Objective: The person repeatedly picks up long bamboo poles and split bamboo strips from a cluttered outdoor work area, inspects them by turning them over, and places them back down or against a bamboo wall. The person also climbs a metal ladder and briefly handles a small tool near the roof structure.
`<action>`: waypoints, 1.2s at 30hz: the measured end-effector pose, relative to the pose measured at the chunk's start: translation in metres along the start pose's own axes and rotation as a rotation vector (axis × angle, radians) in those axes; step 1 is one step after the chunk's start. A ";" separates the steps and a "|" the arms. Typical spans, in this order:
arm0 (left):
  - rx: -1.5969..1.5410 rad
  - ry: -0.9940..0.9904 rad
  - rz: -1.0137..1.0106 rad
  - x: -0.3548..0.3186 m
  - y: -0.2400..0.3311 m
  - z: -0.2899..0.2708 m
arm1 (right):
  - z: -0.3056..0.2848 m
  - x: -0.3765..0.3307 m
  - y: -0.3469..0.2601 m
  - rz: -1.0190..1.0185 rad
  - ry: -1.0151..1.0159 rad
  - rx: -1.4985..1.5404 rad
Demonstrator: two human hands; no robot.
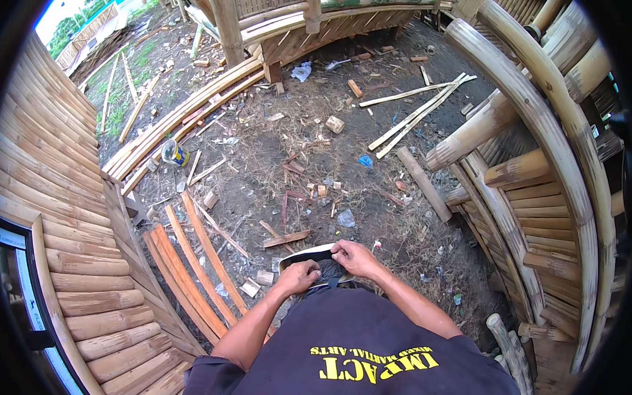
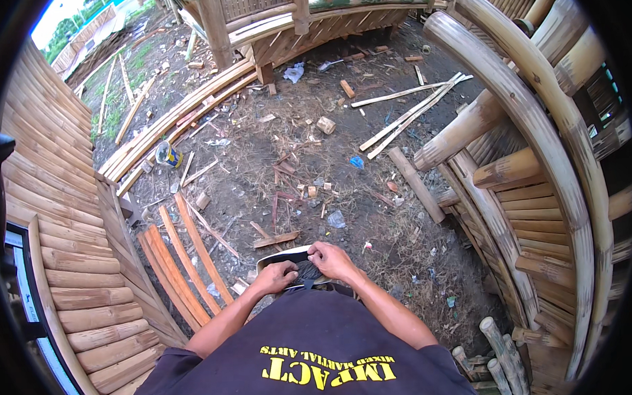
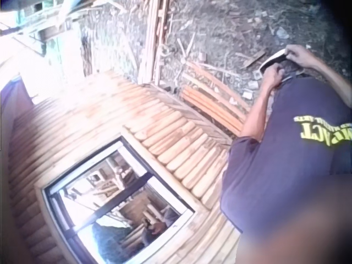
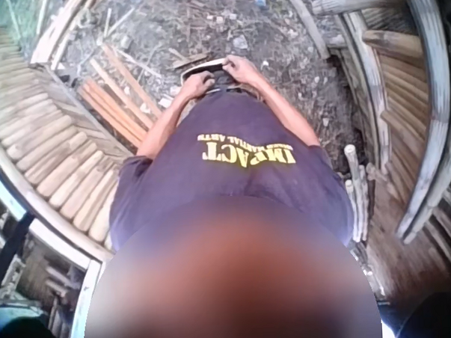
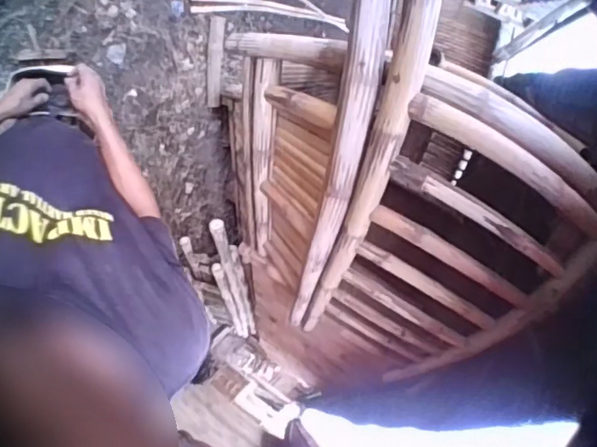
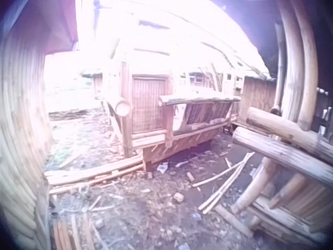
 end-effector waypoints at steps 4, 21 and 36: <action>-0.015 0.007 -0.020 -0.004 -0.008 -0.005 | 0.009 0.004 -0.002 -0.014 -0.002 -0.012; -0.038 0.028 -0.062 -0.031 -0.034 -0.018 | 0.035 0.015 -0.030 -0.086 -0.050 -0.002; -0.092 0.129 -0.141 -0.069 -0.043 -0.021 | 0.059 0.022 -0.057 -0.108 -0.183 -0.072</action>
Point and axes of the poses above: each hand's wrist, its own x-axis towards the middle knuckle, its own z-axis out of the palm, y = z × x, the point moved 2 cm from there along x, towards the middle knuckle, and after that the axes turned 10 degrees about z, right-handed, at the moved point
